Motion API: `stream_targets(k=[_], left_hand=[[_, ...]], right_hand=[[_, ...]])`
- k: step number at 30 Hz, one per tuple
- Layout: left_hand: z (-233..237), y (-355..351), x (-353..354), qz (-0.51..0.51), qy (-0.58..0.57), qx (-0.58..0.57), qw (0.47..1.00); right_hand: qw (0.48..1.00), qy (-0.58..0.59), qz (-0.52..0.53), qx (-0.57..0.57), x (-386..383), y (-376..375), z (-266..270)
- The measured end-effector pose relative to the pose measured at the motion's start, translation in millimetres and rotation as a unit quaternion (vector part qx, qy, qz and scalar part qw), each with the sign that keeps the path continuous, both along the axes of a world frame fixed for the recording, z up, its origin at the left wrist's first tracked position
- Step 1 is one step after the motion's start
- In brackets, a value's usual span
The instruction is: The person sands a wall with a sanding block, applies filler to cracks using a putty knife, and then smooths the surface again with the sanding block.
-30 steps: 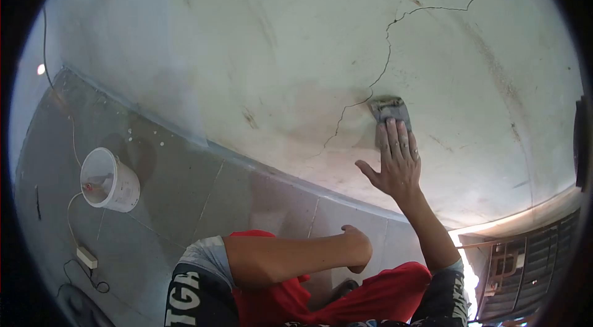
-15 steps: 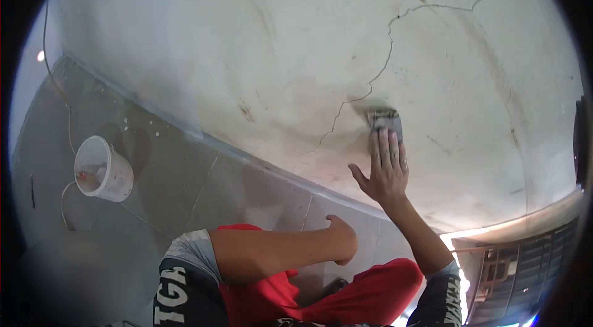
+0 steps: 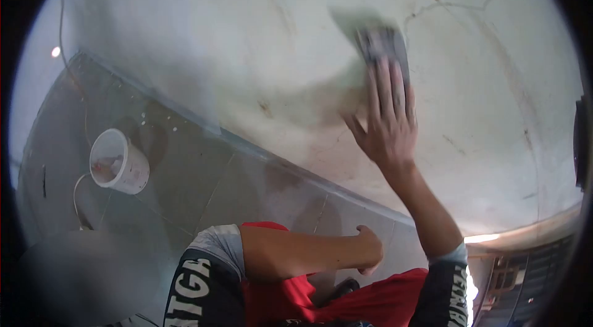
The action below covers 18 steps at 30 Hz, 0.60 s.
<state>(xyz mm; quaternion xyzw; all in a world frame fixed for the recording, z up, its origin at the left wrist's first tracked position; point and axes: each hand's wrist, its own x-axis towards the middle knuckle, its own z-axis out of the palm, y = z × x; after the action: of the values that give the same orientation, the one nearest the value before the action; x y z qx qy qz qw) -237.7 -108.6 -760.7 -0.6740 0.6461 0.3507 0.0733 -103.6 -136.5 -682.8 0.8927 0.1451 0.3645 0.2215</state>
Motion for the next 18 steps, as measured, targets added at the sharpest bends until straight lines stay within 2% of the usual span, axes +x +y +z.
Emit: stream_targets(k=[3, 6, 9, 11, 14, 18], left_hand=[[7.5, 14.0, 5.3, -0.020, -0.054, 0.015, 0.998], [4.3, 16.6, -0.1, -0.019, -0.039, 0.002, 0.999], [-17.7, 8.0, -8.0, -0.009, -0.022, -0.035, 0.999], [-13.4, 3.7, -5.8, -0.039, -0.021, 0.003, 0.999], [-9.3, 5.3, -2.5, -0.050, -0.008, 0.016, 0.999], [-5.7, 16.7, -1.7, 0.016, 0.000, -0.035, 0.999]], right_hand=[[0.998, 0.055, 0.004, -0.031, -31.6, -59.8, -67.0], [0.997, 0.054, 0.028, -0.040, -28.1, -54.4, -51.9], [0.997, 0.045, 0.063, 0.010, -1.1, -0.3, 4.1], [0.994, -0.007, 0.110, 0.020, 28.5, 37.7, 35.1], [0.987, -0.047, 0.132, 0.079, 49.2, 71.3, 35.6], [0.996, 0.011, 0.080, 0.038, 33.5, 35.4, -35.0]])
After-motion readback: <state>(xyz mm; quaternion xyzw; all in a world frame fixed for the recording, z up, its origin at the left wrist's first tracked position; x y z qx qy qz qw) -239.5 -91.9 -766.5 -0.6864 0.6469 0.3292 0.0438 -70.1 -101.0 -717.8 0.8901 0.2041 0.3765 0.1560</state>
